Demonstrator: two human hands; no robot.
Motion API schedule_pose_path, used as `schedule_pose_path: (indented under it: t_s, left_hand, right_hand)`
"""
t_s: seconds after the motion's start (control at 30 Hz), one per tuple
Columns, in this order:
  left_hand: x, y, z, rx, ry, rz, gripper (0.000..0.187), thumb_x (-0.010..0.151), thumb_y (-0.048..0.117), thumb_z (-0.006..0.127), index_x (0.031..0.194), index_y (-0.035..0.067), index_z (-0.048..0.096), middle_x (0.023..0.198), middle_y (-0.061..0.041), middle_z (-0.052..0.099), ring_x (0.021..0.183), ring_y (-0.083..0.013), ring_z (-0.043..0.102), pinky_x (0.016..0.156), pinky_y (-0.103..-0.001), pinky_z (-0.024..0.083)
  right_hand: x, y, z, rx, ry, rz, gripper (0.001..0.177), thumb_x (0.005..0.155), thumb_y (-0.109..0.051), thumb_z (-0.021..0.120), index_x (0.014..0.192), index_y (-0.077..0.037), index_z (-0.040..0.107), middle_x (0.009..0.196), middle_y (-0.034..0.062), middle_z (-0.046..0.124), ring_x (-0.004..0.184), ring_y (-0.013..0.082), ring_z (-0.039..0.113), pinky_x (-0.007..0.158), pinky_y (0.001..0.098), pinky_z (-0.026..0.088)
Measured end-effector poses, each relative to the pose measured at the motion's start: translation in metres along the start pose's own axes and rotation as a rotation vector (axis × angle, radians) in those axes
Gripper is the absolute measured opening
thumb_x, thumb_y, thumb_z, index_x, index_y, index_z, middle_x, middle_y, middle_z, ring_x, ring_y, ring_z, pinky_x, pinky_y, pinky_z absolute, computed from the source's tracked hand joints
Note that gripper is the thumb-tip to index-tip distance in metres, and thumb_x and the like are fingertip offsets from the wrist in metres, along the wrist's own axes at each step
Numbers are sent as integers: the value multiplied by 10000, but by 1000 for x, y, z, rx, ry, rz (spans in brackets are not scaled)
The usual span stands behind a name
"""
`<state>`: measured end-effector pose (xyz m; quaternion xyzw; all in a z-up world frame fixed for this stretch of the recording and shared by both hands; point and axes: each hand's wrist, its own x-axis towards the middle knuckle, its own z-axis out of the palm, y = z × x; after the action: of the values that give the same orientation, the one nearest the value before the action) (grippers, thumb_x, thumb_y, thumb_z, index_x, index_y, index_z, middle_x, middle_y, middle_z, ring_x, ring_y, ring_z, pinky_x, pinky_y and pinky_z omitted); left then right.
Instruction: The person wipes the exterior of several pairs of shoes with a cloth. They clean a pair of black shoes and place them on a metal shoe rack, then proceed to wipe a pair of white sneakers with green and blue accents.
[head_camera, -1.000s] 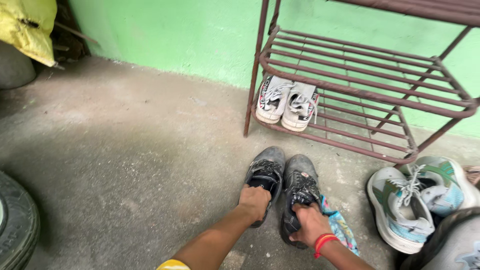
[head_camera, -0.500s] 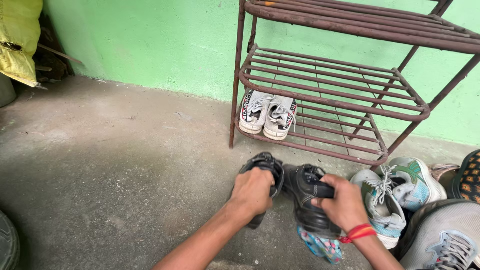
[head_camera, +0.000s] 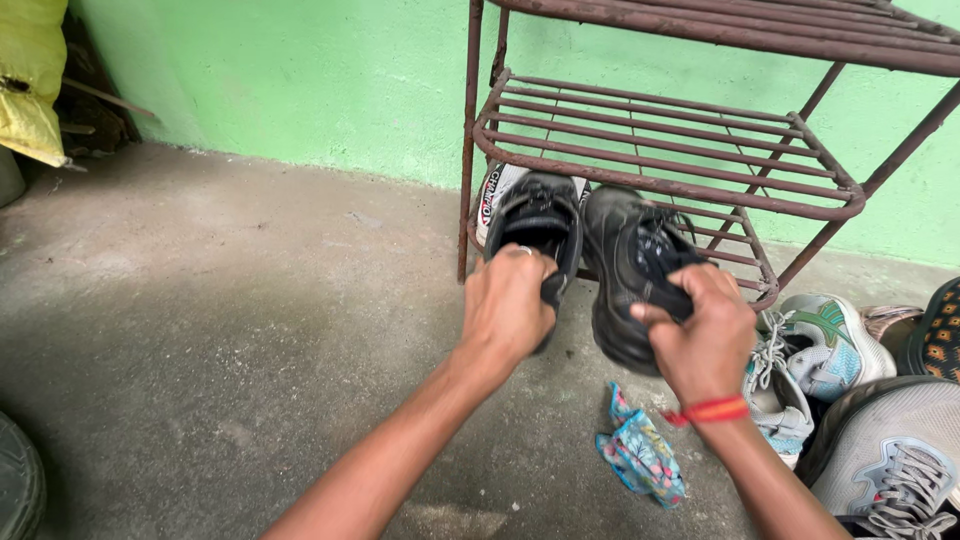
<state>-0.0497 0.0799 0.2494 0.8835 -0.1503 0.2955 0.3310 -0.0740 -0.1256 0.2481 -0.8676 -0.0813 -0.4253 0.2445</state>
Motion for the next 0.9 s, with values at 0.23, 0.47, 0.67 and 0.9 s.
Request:
schedule_pose_path:
  t_s: [0.23,0.47,0.67,0.9]
  left_hand:
    - [29,-37,38,67,47,71,287,640,-53,706,878,86,786,925,-110,732,1013,-322,680,1016,-572,482]
    - [63,-82,70,144,25,139,364,599,-56,745,927,95,788,937,-56,733,1021,-260,664,1041,-612,447]
    - [87,-119,93,88,32,151,381,675,-77,694,998,106,778,1022,-37,723,1087,-250,649,964,-467,555]
    - [100,-130,106,79,77,202,348,624,-53,727,935,94,782,929,-53,731,1021,-259,657,973,-477,495]
  right_hand:
    - [12,16,61,11,105,-49,426,629,-120,937,878,14,619,903,142,590,894,376,613,753,485,473]
    - [25,39,102,-70,83,-146,381,696,-141,926,894,-11,628,915,122,561,937,355,600,743,493,465]
    - [26,51,122,-88,57,-148,379,687,-159,925,886,-17,635,908,118,562,930,355,604,737,491,470]
    - [50,61,143,-70,104,-124,393,686,-163,928,911,-15,643,918,122,575,914,355,614,731,493,477]
